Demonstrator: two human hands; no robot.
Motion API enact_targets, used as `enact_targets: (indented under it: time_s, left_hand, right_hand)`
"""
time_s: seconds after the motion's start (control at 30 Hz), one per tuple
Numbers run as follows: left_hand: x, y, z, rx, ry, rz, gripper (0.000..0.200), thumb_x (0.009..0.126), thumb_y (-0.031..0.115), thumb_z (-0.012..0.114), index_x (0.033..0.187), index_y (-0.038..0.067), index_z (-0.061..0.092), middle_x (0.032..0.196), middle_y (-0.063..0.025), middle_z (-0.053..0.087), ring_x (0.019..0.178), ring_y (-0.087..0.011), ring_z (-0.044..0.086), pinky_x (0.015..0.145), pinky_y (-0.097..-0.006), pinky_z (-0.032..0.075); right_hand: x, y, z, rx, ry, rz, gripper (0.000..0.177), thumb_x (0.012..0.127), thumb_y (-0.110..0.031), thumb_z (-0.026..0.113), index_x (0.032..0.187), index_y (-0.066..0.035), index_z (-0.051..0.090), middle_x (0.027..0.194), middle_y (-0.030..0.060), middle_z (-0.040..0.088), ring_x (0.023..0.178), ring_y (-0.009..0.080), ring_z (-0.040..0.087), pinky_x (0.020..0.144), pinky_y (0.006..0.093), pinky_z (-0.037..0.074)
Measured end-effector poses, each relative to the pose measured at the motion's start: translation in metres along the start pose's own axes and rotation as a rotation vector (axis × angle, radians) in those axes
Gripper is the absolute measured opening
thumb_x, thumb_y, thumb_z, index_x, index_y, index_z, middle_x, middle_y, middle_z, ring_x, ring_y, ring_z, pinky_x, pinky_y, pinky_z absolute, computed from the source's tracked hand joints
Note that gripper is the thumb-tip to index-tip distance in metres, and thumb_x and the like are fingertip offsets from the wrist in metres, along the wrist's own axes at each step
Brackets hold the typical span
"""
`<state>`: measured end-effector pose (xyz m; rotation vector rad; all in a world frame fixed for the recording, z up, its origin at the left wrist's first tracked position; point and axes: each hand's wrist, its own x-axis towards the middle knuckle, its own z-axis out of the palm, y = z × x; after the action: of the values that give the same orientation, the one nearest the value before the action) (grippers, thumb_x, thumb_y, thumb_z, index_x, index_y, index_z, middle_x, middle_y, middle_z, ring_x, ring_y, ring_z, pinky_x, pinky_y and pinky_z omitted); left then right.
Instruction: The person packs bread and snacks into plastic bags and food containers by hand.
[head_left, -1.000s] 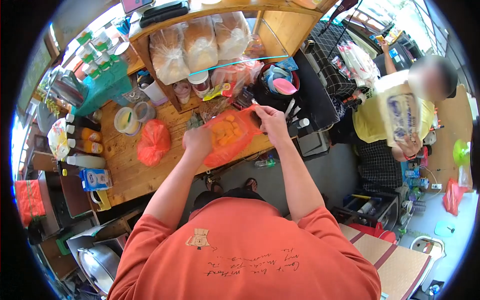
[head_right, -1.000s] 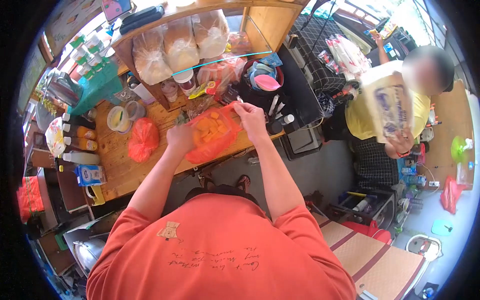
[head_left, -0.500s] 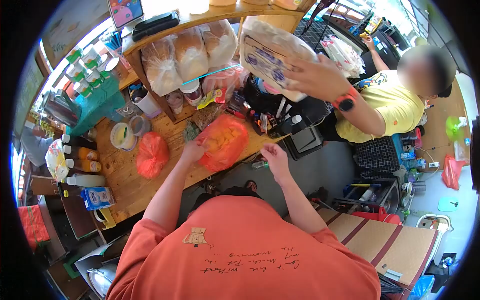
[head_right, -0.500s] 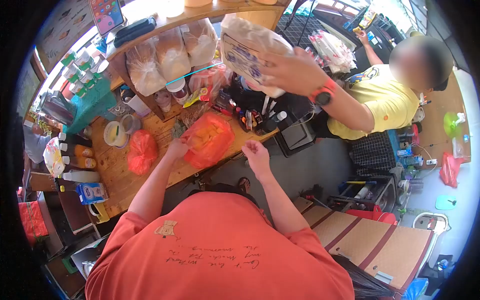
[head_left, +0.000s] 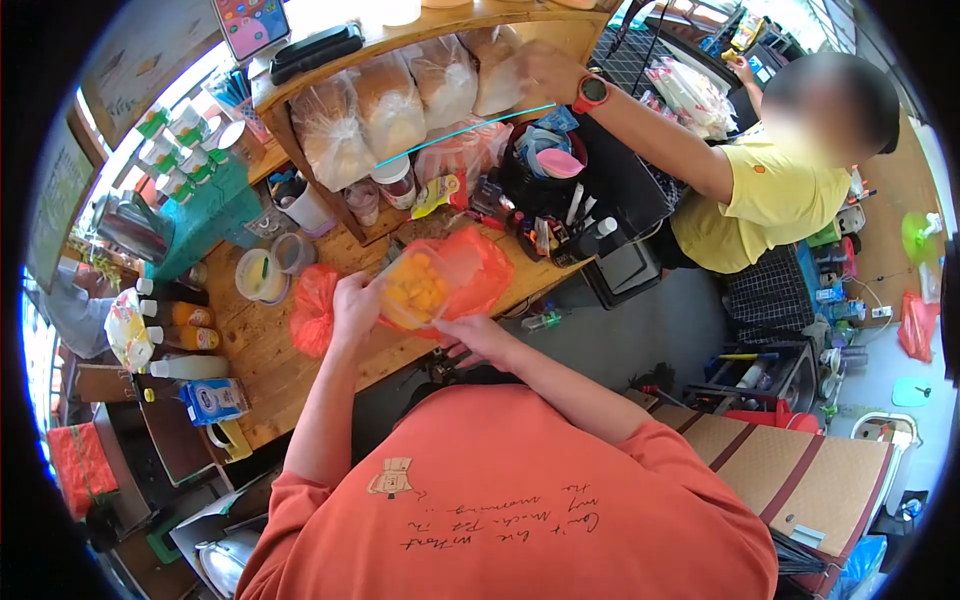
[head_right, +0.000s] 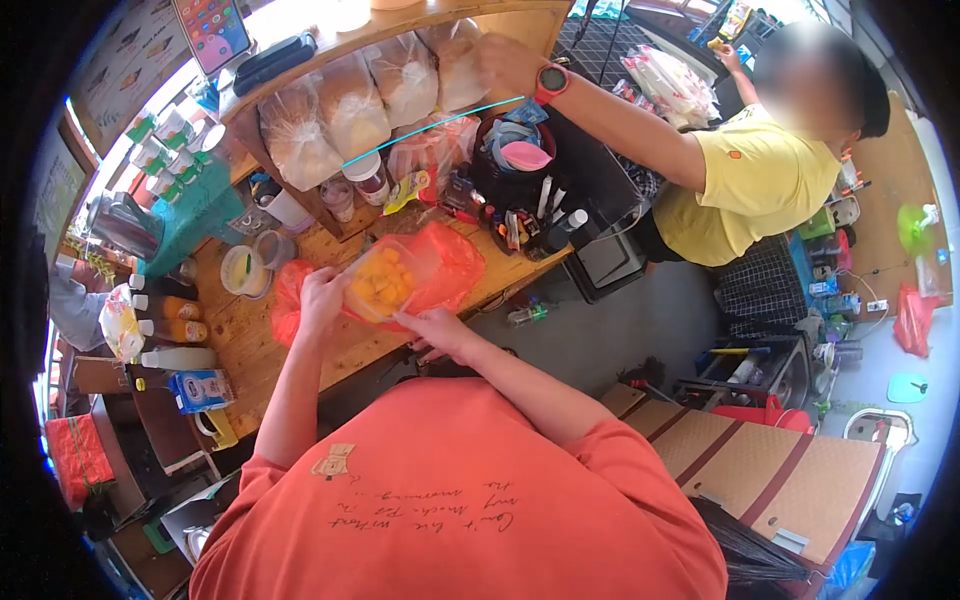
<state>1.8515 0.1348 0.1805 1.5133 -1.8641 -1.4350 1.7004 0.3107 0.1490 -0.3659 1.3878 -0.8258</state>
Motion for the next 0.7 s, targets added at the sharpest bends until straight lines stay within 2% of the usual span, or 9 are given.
enact_targets:
  time_s: [0.03,0.07,0.13,0.17,0.23,0.4,0.47,0.53,0.7]
  left_hand:
    - [0.0,-0.006,-0.008,-0.034,-0.002,0.011,0.022,0.084,0.015,0.065,0.071,-0.002,0.061,0.062,-0.0029,0.055,0.064,-0.0111,0.056,0.058,-0.0295,0.045]
    - [-0.001,-0.012,-0.015,-0.033,-0.003,0.023,0.022,0.084,0.015,0.065,0.071,-0.002,0.061,0.062,-0.0029,0.055,0.064,-0.0111,0.056,0.058,-0.0295,0.045]
    - [-0.006,-0.022,-0.023,-0.284,-0.09,-0.034,0.02,0.088,0.015,0.065,0.074,0.002,0.059,0.073,-0.0008,0.058,0.07,-0.0098,0.055,0.064,-0.0268,0.046]
    - [-0.012,-0.026,-0.021,-0.282,-0.093,-0.022,0.02,0.088,0.015,0.065,0.074,0.002,0.059,0.073,-0.0008,0.058,0.07,-0.0098,0.055,0.064,-0.0268,0.046]
    - [-0.025,-0.03,-0.014,-0.709,-0.15,-0.002,0.015,0.094,0.016,0.062,0.083,0.006,0.06,0.085,0.0003,0.061,0.078,-0.0084,0.056,0.074,-0.0263,0.048]
    - [-0.042,-0.048,-0.008,-0.886,-0.234,0.058,0.017,0.099,0.018,0.055,0.084,0.009,0.055,0.091,-0.0033,0.062,0.085,-0.0136,0.06,0.085,-0.0335,0.05]
    - [-0.05,-0.046,-0.005,-1.092,-0.376,0.001,0.02,0.101,0.021,0.052,0.087,0.006,0.056,0.115,-0.0151,0.067,0.105,-0.0226,0.065,0.093,-0.0373,0.051]
    - [-0.047,-0.051,-0.002,-1.049,-0.389,0.004,0.024,0.103,0.024,0.049,0.09,0.005,0.056,0.12,-0.0199,0.065,0.108,-0.0276,0.065,0.096,-0.0399,0.05]
    - [-0.04,-0.045,0.003,-0.801,-0.313,0.105,0.02,0.101,0.022,0.056,0.091,0.004,0.059,0.112,-0.015,0.067,0.101,-0.0219,0.067,0.09,-0.0332,0.051]
  right_hand:
    - [-0.001,-0.004,0.007,0.207,-0.033,0.072,0.066,0.084,-0.054,0.073,0.122,-0.002,0.061,0.107,0.0139,0.065,0.099,0.0257,0.064,0.088,0.0432,0.055]
    - [0.006,-0.002,0.012,0.208,-0.03,0.06,0.066,0.084,-0.054,0.073,0.122,-0.002,0.061,0.107,0.0139,0.065,0.099,0.0257,0.064,0.088,0.0432,0.055]
    - [0.019,0.0,0.023,0.689,-0.305,0.136,0.074,0.08,-0.061,0.073,0.124,-0.003,0.057,0.113,0.0164,0.062,0.102,0.0282,0.063,0.087,0.0466,0.056]
    - [0.024,-0.004,0.026,0.78,-0.35,0.141,0.06,0.084,-0.049,0.076,0.121,-0.005,0.058,0.113,0.014,0.063,0.101,0.0266,0.065,0.086,0.0436,0.057]
    - [0.023,-0.015,0.037,0.758,-0.277,0.012,0.052,0.087,-0.04,0.074,0.122,-0.005,0.058,0.114,0.0126,0.065,0.1,0.0263,0.066,0.089,0.0446,0.057]
    - [-0.008,-0.026,0.02,0.599,-0.16,-0.11,0.047,0.09,-0.019,0.073,0.131,-0.003,0.055,0.119,0.0111,0.066,0.105,0.0251,0.067,0.094,0.0443,0.056]
    - [-0.029,-0.02,-0.002,0.435,-0.124,-0.256,0.051,0.089,-0.016,0.072,0.134,0.0,0.054,0.125,0.0119,0.064,0.11,0.0249,0.066,0.093,0.0446,0.057]
    - [-0.072,-0.029,-0.023,0.445,-0.109,-0.28,0.05,0.089,-0.016,0.073,0.132,0.0,0.055,0.123,0.011,0.065,0.109,0.0231,0.066,0.091,0.042,0.057]
    - [-0.139,-0.018,-0.095,0.456,-0.015,-0.441,0.048,0.089,-0.014,0.072,0.131,0.003,0.054,0.124,0.0114,0.065,0.108,0.0226,0.067,0.09,0.0399,0.057]
